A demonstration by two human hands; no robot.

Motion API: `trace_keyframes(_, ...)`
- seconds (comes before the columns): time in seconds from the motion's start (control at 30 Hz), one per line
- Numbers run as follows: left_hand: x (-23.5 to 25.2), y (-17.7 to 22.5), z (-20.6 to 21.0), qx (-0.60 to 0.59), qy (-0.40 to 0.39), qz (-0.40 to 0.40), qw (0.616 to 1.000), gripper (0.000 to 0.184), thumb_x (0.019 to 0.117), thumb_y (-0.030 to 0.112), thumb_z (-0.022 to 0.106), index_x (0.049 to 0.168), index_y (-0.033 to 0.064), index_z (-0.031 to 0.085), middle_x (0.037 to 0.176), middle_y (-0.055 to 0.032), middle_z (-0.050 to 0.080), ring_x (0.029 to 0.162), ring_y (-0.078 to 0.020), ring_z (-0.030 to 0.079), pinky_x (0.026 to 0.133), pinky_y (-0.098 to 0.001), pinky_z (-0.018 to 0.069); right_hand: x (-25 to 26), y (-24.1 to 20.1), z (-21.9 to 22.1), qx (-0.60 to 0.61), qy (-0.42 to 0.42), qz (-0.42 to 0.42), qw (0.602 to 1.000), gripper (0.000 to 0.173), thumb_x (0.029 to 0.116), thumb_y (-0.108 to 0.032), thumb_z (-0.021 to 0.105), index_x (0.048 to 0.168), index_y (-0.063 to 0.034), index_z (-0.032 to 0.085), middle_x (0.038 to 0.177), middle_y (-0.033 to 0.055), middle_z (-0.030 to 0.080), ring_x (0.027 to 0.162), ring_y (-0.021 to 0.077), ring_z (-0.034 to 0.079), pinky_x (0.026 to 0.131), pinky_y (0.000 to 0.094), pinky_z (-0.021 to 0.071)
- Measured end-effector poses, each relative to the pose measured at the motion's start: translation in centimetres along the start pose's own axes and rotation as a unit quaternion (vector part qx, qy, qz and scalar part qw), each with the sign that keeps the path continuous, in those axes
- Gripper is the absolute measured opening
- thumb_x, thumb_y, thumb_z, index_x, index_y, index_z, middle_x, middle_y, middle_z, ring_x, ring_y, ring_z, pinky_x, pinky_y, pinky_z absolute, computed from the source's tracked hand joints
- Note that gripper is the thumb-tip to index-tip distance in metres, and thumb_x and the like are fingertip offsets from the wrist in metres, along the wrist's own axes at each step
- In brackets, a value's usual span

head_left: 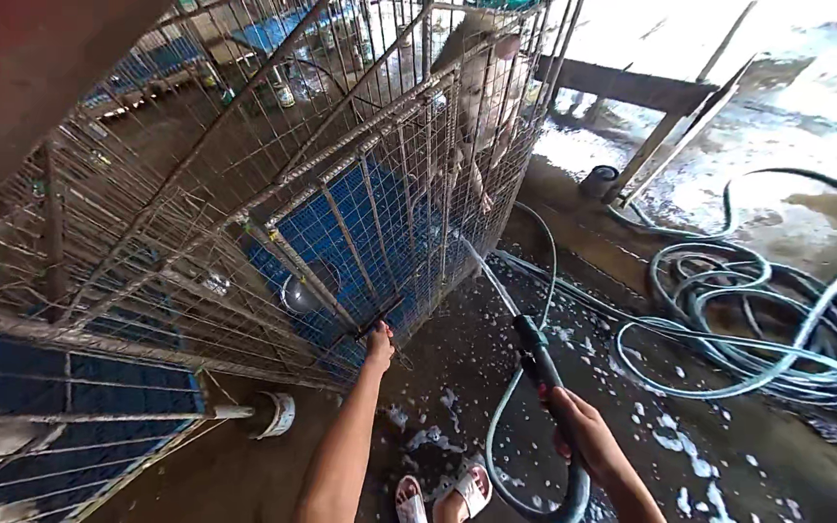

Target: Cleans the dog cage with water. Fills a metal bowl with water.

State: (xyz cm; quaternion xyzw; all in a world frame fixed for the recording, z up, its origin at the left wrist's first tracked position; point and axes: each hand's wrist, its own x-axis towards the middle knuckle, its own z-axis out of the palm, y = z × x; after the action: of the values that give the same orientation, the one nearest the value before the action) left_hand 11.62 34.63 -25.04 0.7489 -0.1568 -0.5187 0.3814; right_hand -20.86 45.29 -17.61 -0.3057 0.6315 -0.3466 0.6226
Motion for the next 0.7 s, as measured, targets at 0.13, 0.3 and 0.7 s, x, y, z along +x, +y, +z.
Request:
trace_keyframes(0.13, 1.7, 0.6, 1.5, 0.027, -0.006, 0.006, 1.000, 0.043, 0.1153, 0.030, 0.025, 0.120, -0.0024, 0.053, 0.089, -0.0071, 0.048, 0.063, -0.0127, 0.041, 0.057, -0.0277, 0.0382, 0.6, 0.6, 2.0, 0.001, -0.008, -0.004, 1.000, 0.035, 0.1113, -0.024, 0.033, 0.116, -0.0001, 0.057, 0.084, 0.0037, 0.061, 0.040, 0.0039, 0.045, 0.037, 0.0205, 0.0444)
trace_keyframes(0.3, 1.5, 0.6, -0.5, -0.003, 0.010, 0.018, 1.000, 0.042, 0.1152, 0.030, 0.027, 0.117, -0.0012, 0.055, 0.087, -0.0042, 0.047, 0.062, -0.0104, 0.039, 0.055, -0.0251, 0.0332, 0.5, 1.5, 3.2, 0.010, -0.004, 0.001, 1.000, 0.036, 0.1115, -0.025, 0.031, 0.115, -0.0010, 0.058, 0.083, 0.0035, 0.062, 0.040, 0.0044, 0.046, 0.037, 0.0206, 0.0452)
trace_keyframes(0.7, 0.3, -3.0, -2.4, 0.104, 0.040, 0.036, 0.993, 0.057, 0.1135, 0.035, 0.034, 0.144, -0.0115, 0.044, 0.143, -0.0365, 0.049, 0.133, -0.0464, 0.049, 0.109, -0.0586, 0.0393, -3.4, -0.8, 0.5, 0.011, 0.023, -0.012, 1.000, 0.036, 0.1104, -0.026, 0.032, 0.115, -0.0017, 0.058, 0.082, 0.0034, 0.061, 0.040, 0.0054, 0.047, 0.037, 0.0212, 0.0455)
